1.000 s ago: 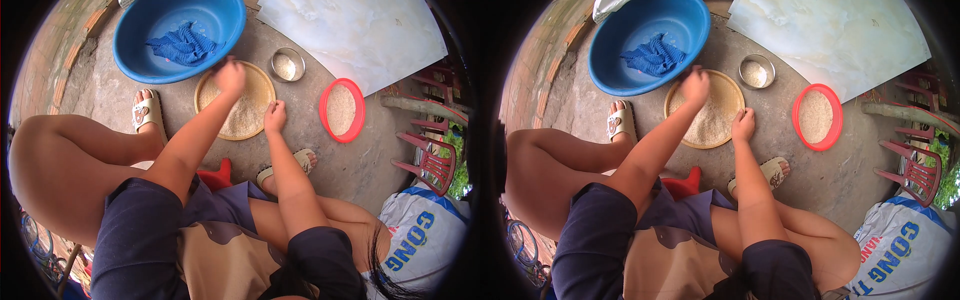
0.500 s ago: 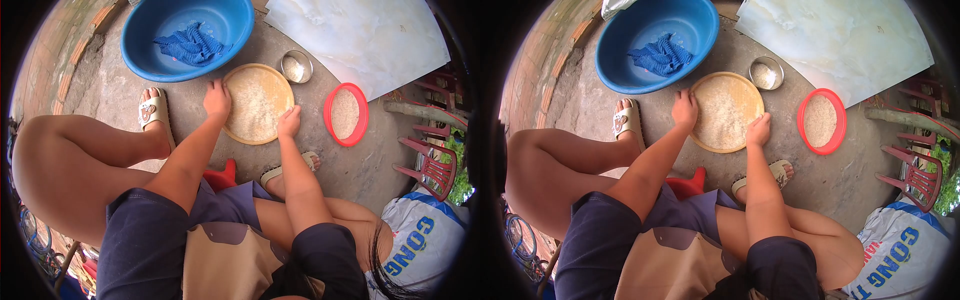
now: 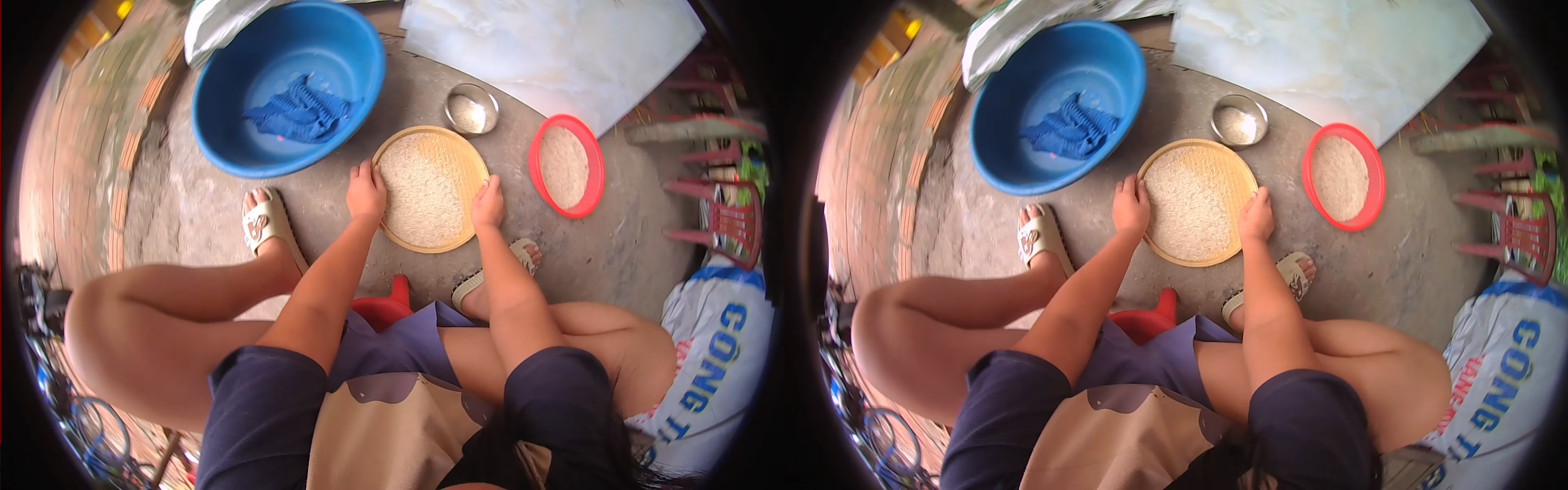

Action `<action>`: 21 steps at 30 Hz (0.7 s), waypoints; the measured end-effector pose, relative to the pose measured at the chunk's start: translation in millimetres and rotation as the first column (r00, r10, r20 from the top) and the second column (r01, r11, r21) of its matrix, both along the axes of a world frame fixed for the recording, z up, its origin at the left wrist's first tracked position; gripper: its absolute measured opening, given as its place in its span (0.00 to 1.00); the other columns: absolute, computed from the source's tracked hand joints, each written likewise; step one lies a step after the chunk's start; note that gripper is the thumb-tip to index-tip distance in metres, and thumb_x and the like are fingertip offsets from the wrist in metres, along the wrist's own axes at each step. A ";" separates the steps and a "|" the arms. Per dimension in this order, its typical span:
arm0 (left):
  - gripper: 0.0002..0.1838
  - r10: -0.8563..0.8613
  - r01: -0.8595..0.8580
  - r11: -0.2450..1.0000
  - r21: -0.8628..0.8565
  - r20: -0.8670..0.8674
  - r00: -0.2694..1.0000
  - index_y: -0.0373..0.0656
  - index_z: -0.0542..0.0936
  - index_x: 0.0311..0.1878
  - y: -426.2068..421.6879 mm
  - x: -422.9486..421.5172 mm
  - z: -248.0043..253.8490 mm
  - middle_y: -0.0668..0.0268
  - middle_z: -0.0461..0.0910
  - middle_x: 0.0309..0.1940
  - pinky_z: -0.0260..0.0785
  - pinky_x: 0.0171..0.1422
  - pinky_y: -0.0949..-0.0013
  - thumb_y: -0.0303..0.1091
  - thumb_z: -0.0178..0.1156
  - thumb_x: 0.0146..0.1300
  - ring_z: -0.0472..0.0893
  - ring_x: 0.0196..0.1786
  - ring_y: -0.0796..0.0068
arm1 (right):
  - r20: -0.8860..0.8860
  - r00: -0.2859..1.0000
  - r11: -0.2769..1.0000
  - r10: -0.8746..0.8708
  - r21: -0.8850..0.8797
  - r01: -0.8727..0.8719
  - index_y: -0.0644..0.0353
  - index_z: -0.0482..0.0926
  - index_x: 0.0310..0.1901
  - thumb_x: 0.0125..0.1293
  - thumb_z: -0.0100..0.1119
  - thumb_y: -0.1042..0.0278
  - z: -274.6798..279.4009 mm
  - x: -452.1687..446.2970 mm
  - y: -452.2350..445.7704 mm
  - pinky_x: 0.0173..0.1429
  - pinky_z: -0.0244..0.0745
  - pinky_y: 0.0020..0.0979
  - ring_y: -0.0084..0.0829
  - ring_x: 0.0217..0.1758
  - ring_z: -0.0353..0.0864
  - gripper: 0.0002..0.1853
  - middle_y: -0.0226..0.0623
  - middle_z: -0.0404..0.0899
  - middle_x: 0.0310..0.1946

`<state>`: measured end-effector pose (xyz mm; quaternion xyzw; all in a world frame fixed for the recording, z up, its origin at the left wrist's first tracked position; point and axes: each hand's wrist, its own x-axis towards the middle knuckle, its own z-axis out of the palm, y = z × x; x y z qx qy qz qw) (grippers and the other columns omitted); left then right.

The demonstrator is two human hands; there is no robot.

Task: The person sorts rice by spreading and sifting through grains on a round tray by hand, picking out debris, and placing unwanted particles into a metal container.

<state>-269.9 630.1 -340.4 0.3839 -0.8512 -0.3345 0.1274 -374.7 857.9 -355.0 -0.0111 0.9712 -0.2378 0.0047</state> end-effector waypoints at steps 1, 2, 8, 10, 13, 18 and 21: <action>0.16 -0.031 0.031 1.000 0.003 -0.082 0.996 0.45 0.75 0.54 5.6 -7.2 4.2 0.47 0.75 0.46 0.71 0.49 0.50 0.40 0.49 0.69 0.78 0.46 0.45 | 0.023 1.000 1.000 -0.009 0.014 0.009 0.56 0.66 0.45 0.71 0.43 0.64 6.3 -2.7 1.2 0.40 0.70 0.53 0.58 0.39 0.77 0.07 0.54 0.78 0.38; 0.16 -0.056 0.057 0.998 0.007 -0.086 0.995 0.45 0.75 0.54 0.4 -8.9 -1.2 0.47 0.75 0.46 0.71 0.49 0.50 0.40 0.49 0.69 0.78 0.46 0.45 | 0.048 0.999 0.999 -0.010 0.033 0.008 0.57 0.65 0.46 0.71 0.44 0.65 11.9 -5.0 1.7 0.42 0.71 0.52 0.57 0.40 0.78 0.08 0.52 0.77 0.40; 0.17 0.010 0.007 0.984 -0.177 0.095 0.995 0.50 0.75 0.56 -66.7 27.1 -27.0 0.48 0.77 0.49 0.74 0.44 0.49 0.43 0.46 0.70 0.80 0.42 0.45 | 0.007 0.992 0.980 0.124 -0.155 -0.122 0.55 0.65 0.46 0.71 0.43 0.62 3.7 24.8 -68.5 0.42 0.73 0.52 0.56 0.42 0.78 0.08 0.52 0.78 0.41; 0.17 0.021 0.010 0.980 -0.198 0.150 0.988 0.49 0.75 0.56 -69.0 31.8 -18.3 0.49 0.77 0.49 0.74 0.44 0.48 0.43 0.47 0.69 0.80 0.42 0.44 | 0.085 0.986 0.988 0.143 -0.070 -0.137 0.55 0.65 0.47 0.71 0.43 0.61 -1.0 21.8 -62.2 0.43 0.73 0.52 0.55 0.42 0.79 0.09 0.50 0.79 0.41; 0.16 -0.019 0.027 0.996 -0.080 0.103 0.995 0.46 0.77 0.53 -28.8 9.1 -4.9 0.49 0.77 0.46 0.71 0.49 0.51 0.42 0.49 0.69 0.78 0.46 0.45 | 0.176 0.983 0.998 0.057 0.027 -0.063 0.54 0.64 0.48 0.71 0.43 0.61 -3.3 5.9 -24.7 0.42 0.74 0.51 0.53 0.41 0.80 0.10 0.47 0.79 0.43; 0.16 -0.106 0.105 0.994 -0.025 -0.043 0.993 0.42 0.77 0.53 -2.5 -11.5 -6.8 0.48 0.79 0.45 0.70 0.52 0.53 0.39 0.51 0.68 0.77 0.48 0.46 | 0.141 0.983 0.985 -0.114 0.145 0.094 0.55 0.63 0.51 0.72 0.40 0.64 -3.0 -1.7 1.1 0.39 0.76 0.49 0.52 0.39 0.81 0.10 0.47 0.77 0.47; 0.17 -0.090 0.097 0.990 -0.105 0.067 0.994 0.46 0.75 0.55 -46.3 12.2 -24.7 0.49 0.78 0.46 0.72 0.49 0.50 0.42 0.48 0.69 0.79 0.46 0.45 | 0.178 0.984 0.996 -0.002 0.088 -0.014 0.54 0.63 0.52 0.71 0.41 0.62 -17.0 19.1 -37.5 0.42 0.76 0.49 0.51 0.42 0.81 0.12 0.47 0.76 0.48</action>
